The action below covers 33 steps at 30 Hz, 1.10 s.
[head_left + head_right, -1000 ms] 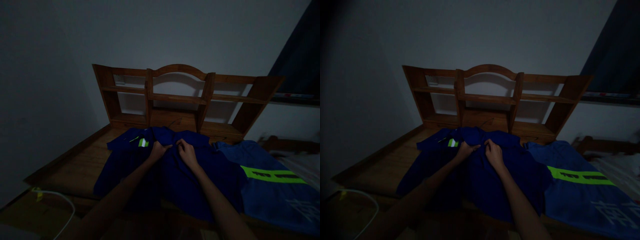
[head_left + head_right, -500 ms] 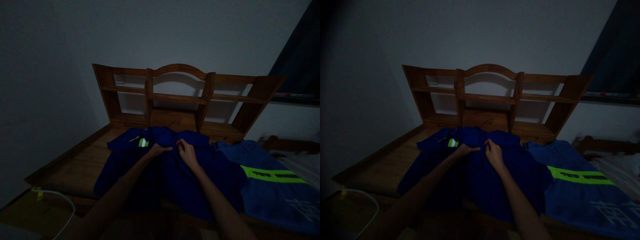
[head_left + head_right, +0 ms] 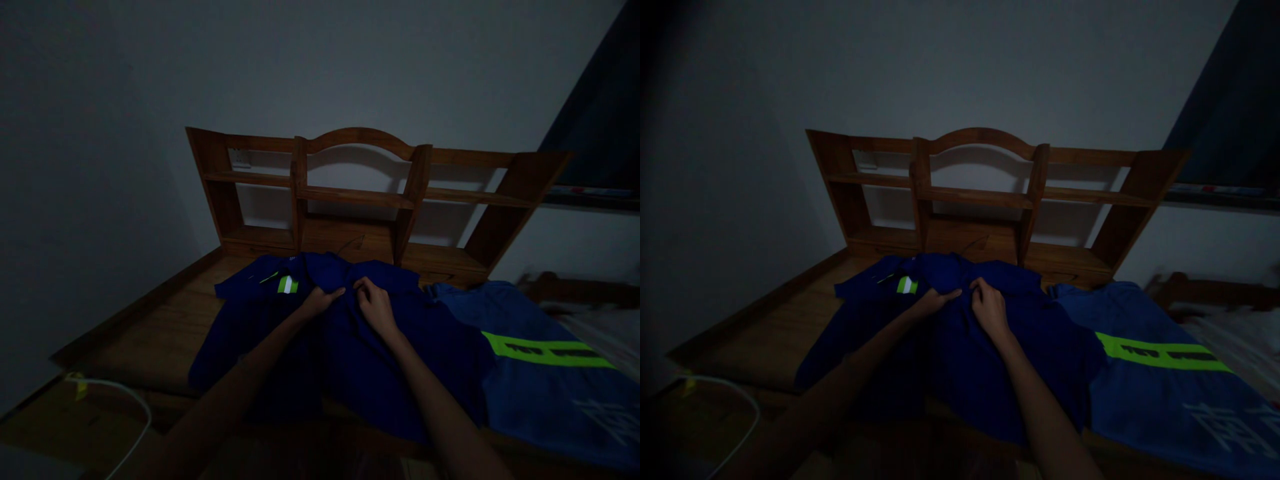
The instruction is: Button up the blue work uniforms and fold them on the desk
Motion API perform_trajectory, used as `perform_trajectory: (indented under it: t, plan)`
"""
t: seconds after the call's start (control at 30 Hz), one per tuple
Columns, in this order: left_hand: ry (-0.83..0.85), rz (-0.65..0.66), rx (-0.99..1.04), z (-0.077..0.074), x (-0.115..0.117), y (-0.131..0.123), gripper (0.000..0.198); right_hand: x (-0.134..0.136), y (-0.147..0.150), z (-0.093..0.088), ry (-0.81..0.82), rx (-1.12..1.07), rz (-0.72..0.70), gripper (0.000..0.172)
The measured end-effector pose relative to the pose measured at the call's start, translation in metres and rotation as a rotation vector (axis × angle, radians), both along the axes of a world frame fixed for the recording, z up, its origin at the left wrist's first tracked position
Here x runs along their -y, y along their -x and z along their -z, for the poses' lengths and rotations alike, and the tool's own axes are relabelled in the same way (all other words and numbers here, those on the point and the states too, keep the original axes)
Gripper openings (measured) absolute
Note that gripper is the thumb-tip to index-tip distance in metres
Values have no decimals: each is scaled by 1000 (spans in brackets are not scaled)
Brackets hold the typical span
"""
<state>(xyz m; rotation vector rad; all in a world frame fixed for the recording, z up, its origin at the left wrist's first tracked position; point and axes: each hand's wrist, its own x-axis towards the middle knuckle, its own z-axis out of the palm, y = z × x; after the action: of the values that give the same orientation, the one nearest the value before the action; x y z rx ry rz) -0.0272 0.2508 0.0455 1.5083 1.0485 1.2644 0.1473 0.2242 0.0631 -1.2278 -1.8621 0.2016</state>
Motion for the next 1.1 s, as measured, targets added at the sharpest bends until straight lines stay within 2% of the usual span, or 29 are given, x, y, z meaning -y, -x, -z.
perform_trajectory:
  t: [0.13,0.27,0.33,0.4,0.47,0.57,0.63,0.77,0.83,0.97,1.1]
  plan:
    - [-47,-52,-18,9,-9,-3,39,1,1,-1,-15,-7,4,25]
    - [-57,-104,12,5,-15,-3,26,6,3,-10,-53,0,45,25]
    - [-117,-183,50,1,-18,-1,25,11,-1,-19,-78,30,111,24]
    - [-172,-256,125,-4,-20,3,25,15,-10,-32,-75,101,241,23]
    - [-170,-284,251,-8,-22,7,27,18,-25,-42,20,208,420,30]
    - [-84,-251,478,-11,-23,9,35,19,-47,-47,286,345,567,59]
    - [-12,-226,588,-13,-21,8,38,16,-55,-42,411,339,509,68]
    - [46,-129,622,-20,-14,3,40,2,-53,-24,500,90,190,62]
    - [25,-55,560,-23,-9,0,40,-6,-48,-18,479,-29,108,57]
    - [-43,55,340,-23,-2,-8,37,-16,-42,-14,309,-293,59,49]
    - [-76,74,136,-19,4,-15,33,-9,-33,-12,395,-640,-84,46]
